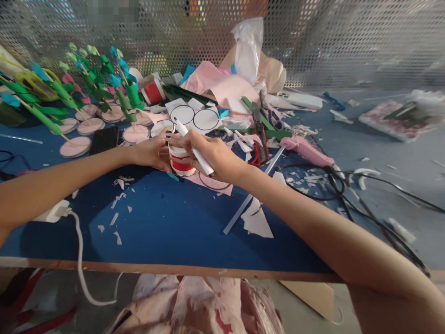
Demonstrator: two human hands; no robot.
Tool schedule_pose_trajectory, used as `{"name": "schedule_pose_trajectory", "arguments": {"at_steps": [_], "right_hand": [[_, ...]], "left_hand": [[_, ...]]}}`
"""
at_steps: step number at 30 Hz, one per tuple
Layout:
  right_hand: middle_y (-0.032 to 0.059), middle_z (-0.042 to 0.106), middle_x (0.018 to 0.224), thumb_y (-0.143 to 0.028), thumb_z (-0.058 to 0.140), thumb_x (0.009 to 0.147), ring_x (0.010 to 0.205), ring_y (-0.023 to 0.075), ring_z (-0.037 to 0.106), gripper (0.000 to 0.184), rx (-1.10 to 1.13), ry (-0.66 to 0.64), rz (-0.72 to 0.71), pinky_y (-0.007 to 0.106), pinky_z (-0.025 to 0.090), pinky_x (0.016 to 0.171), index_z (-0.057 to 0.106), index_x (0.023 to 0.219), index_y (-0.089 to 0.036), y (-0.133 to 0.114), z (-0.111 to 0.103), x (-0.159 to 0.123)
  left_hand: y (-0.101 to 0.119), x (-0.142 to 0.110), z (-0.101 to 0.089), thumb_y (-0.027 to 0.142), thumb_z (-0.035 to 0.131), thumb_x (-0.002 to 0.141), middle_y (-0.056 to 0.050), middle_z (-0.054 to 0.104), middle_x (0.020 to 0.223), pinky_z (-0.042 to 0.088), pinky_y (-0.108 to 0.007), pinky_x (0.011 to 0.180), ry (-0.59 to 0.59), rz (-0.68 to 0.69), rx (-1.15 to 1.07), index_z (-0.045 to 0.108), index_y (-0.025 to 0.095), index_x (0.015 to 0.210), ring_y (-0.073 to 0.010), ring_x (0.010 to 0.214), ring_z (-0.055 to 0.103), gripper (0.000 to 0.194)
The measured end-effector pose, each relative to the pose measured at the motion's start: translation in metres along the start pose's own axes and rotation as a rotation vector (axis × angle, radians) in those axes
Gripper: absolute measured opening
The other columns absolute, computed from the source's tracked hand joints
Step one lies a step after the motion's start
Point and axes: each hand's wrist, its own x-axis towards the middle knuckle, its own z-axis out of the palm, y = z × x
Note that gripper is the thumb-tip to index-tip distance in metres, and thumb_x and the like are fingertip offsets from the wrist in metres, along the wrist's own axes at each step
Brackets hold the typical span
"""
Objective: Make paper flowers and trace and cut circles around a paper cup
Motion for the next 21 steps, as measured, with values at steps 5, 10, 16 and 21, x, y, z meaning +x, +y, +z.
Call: {"name": "schedule_pose_trajectory", "arguments": {"at_steps": [5,10,16,21], "right_hand": [[0.0033,0.067,0.084,-0.034,0.062,0.082,0.085,0.0201,0.068,0.025,-0.022,0.022,-0.011,0.031,0.055,0.067,0.038,0.081,-0.025,0.003,0.003,-0.002],[0.0027,0.066,0.081,-0.034,0.063,0.082,0.084,0.0210,0.068,0.026,-0.033,0.017,0.023,0.033,0.055,0.069,0.038,0.080,-0.026,0.002,0.004,-0.001],[0.0030,0.065,0.082,-0.035,0.060,0.084,0.082,0.0208,0.068,0.023,-0.048,0.019,-0.013,0.033,0.053,0.067,0.039,0.083,-0.026,0.003,0.003,-0.002],[0.0033,0.063,0.081,-0.034,0.057,0.085,0.076,0.0195,0.067,0.021,-0.042,-0.016,-0.033,0.031,0.052,0.068,0.039,0.087,-0.024,-0.001,-0.001,-0.001]], "left_hand": [[0.002,0.001,-0.004,0.035,0.084,0.046,-0.011,0.063,0.107,0.048,-0.039,0.088,-0.131,-0.043,0.020,0.048,0.014,0.119,-0.0285,0.104,0.060,0.084],[0.002,0.003,-0.006,0.032,0.086,0.042,-0.008,0.062,0.103,0.046,-0.036,0.089,-0.109,0.022,0.060,0.053,0.016,0.105,-0.0271,0.103,0.059,0.073],[0.005,0.002,-0.009,0.039,0.089,0.036,-0.007,0.057,0.101,0.045,-0.040,0.090,0.007,0.022,0.047,0.046,0.019,0.098,-0.0273,0.101,0.056,0.078],[0.021,-0.001,0.005,0.047,0.086,0.042,-0.006,0.052,0.109,0.048,-0.042,0.090,0.192,0.045,-0.335,0.033,0.023,0.092,-0.0253,0.107,0.056,0.077]]}}
